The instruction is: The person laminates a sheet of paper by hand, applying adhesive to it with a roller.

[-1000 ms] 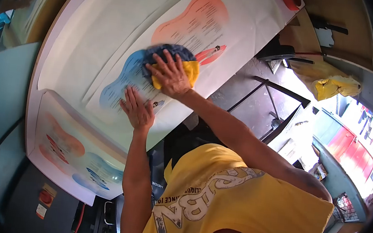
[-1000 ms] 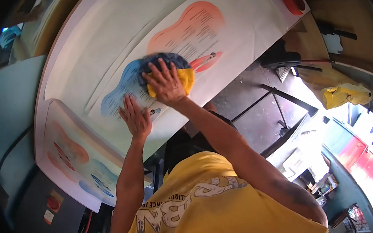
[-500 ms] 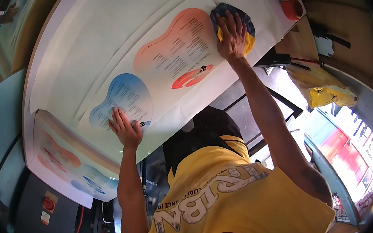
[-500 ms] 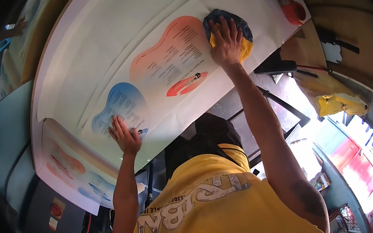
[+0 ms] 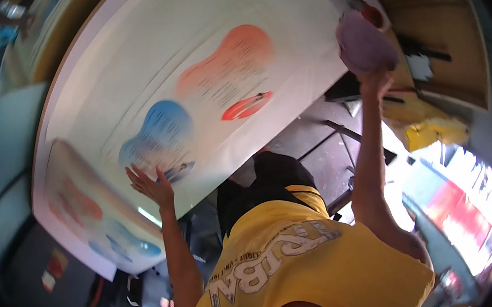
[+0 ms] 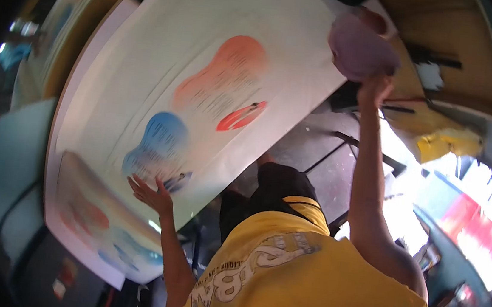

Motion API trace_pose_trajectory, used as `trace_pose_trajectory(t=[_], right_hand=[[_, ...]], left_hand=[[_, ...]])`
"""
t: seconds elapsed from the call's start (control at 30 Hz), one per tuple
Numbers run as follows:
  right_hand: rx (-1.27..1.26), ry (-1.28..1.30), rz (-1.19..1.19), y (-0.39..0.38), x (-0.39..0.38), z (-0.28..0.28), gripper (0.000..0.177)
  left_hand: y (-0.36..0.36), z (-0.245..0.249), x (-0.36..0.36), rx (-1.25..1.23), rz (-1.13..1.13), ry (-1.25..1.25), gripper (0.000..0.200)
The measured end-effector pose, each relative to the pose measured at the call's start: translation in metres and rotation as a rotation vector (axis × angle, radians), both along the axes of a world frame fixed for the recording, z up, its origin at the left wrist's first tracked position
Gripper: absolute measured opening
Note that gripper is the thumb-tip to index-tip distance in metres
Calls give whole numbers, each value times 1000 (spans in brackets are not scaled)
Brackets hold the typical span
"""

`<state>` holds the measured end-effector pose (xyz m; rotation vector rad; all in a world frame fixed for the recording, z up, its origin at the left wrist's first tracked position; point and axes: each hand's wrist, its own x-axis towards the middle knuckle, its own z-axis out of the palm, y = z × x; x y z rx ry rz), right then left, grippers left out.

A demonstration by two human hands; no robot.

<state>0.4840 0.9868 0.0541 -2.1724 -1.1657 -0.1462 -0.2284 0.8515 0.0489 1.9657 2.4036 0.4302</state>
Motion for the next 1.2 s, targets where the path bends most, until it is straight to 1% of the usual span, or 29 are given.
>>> trace_pose_trajectory(t=[0.03,0.07,0.1,0.13,0.17,0.2,0.23,0.27,0.3,0.37,0.4,0.47,0.5,0.53,0.6,0.63,0.67,0.7,0.73,0.77,0.8,0.83,0.9,0.93,0.97,1.03,1.07,1.13,1.2], right_hand=[[-189,-343,106,-18,16,-11,28],[-283,-579,211,-29,28,-18,29],[-295,-712,289,-33,31,-25,29],[-244,-701,322,-28,24,-29,30],[-213,-292,274,-15,-14,-15,32],[-113,89,178,-2,-51,-3,39],[86,799,-5,10,-83,7,41],[1,834,70,13,-86,-11,43],[-82,849,140,10,-65,-47,46],[85,715,367,6,-111,-45,44],[167,649,480,5,-134,-43,43],[268,982,575,12,-165,-33,40],[160,1019,587,14,-184,-30,37],[49,1049,599,16,-203,-28,34],[-239,631,684,20,-254,-20,28],[-281,590,759,14,-276,-28,24],[-234,860,815,10,-306,-28,30],[-235,713,958,3,-338,-13,38],[-216,567,1091,-4,-371,2,47],[-243,-19,1259,-8,-397,24,57],[-329,-80,1292,-9,-409,28,68],[-418,-147,1321,-4,-418,25,79],[-376,-177,1316,1,-428,9,82],[-362,-198,1294,-1,-429,1,84],[-331,-248,1307,-4,-435,-7,88],[-441,-235,1303,-15,-459,-3,87],[-439,-222,1311,-21,-472,-3,89],[-553,-183,1321,-31,-505,8,89],[-496,-195,1307,-41,-529,2,83]], left_hand=[[-15,-10,-15,104,185,60,85],[-31,-42,-32,33,325,-8,89],[-44,-65,-36,54,535,-69,88],[-49,-67,-41,-14,644,-82,86],[-45,-57,-36,38,642,-68,87],[-41,-50,-32,34,649,70,84],[-24,-12,-13,4,744,-68,79],[-16,5,-11,8,897,-213,74],[-16,12,-21,27,900,-297,74],[-15,14,-31,62,876,-483,73],[-17,7,-39,73,797,-558,70],[-1,10,-27,19,756,-658,67],[1,9,-28,-11,733,-719,65],[1,7,-28,-8,708,-688,63],[4,9,-22,1,657,-604,58],[4,14,-17,26,562,-436,57],[3,22,-9,48,463,-269,56],[-1,26,-3,68,360,-108,54],[-7,24,0,55,245,-95,54],[-13,21,0,45,129,-85,54],[-18,20,0,34,12,-76,54],[-16,19,4,8,-37,-89,54],[-13,13,13,-49,-136,-126,55],[-9,3,16,-82,-132,-159,56],[-10,-7,21,-96,-114,-105,57],[-8,-8,22,-136,-137,-17,61],[-9,-4,24,-153,-140,-33,60],[-3,-5,21,-149,-150,-33,57],[-5,-10,20,-141,-161,-34,55]])
